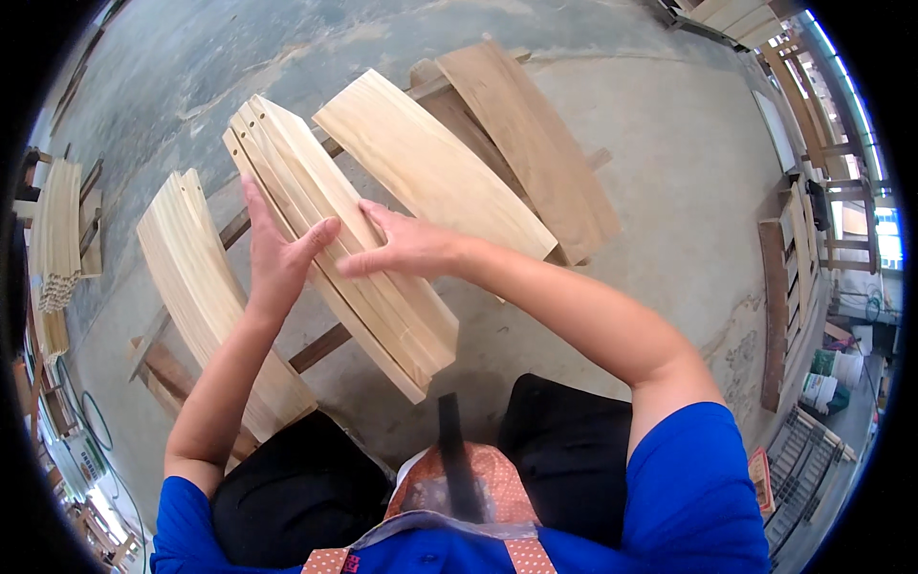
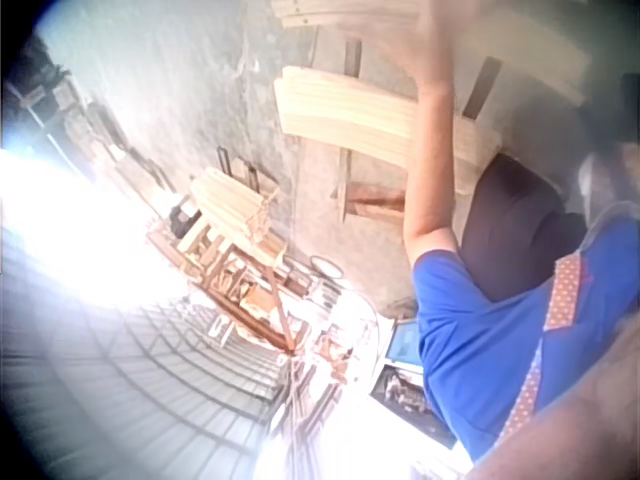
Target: The person picks up wood planks, inspects them, and feeds them one at a time into a woodworking machine.
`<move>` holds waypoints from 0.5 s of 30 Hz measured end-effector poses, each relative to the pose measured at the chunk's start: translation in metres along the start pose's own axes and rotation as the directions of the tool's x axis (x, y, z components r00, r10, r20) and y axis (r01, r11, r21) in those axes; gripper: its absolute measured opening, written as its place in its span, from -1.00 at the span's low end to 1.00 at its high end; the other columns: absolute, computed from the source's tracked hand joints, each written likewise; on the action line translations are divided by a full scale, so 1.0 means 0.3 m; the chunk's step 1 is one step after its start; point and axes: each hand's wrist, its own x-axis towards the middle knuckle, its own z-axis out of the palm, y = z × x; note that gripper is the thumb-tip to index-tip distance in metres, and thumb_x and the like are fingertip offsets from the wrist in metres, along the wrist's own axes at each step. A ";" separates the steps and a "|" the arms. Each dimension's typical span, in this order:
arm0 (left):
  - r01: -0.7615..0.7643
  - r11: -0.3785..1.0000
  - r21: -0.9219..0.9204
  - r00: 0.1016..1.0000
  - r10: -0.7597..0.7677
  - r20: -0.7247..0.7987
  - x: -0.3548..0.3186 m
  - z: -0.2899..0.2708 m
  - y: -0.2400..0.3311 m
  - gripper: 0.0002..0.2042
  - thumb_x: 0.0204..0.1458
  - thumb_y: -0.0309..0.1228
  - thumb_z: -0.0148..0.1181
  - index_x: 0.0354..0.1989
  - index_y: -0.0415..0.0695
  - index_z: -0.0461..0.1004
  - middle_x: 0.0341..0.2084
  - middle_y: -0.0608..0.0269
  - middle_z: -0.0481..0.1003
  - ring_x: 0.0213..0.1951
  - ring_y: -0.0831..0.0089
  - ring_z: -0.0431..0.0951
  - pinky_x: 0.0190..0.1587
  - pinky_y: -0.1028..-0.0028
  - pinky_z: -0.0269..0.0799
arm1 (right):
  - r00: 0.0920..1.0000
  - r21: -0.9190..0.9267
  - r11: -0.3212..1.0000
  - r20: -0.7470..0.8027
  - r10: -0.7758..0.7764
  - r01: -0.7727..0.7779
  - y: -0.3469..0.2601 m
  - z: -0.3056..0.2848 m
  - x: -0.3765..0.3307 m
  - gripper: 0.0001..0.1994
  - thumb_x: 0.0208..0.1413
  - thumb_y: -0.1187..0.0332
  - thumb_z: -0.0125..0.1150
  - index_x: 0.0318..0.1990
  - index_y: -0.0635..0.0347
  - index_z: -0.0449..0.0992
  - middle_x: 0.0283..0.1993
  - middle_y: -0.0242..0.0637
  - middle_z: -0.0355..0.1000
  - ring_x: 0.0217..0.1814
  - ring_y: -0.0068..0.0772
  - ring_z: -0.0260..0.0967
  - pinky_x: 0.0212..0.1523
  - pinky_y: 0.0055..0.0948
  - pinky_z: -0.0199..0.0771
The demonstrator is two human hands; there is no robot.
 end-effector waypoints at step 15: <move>0.249 0.819 -0.518 0.965 -0.160 0.210 0.022 -0.039 0.043 0.15 -0.18 -0.37 0.45 0.42 -0.17 -0.42 0.28 -0.12 0.07 0.24 0.17 0.25 0.22 0.31 0.29 | 0.973 0.783 0.618 0.186 -0.133 -0.065 -0.011 -0.193 -0.128 -0.06 -0.16 -0.16 0.26 0.36 0.09 0.07 0.13 -0.04 0.31 0.08 -0.04 0.38 0.02 -0.04 0.44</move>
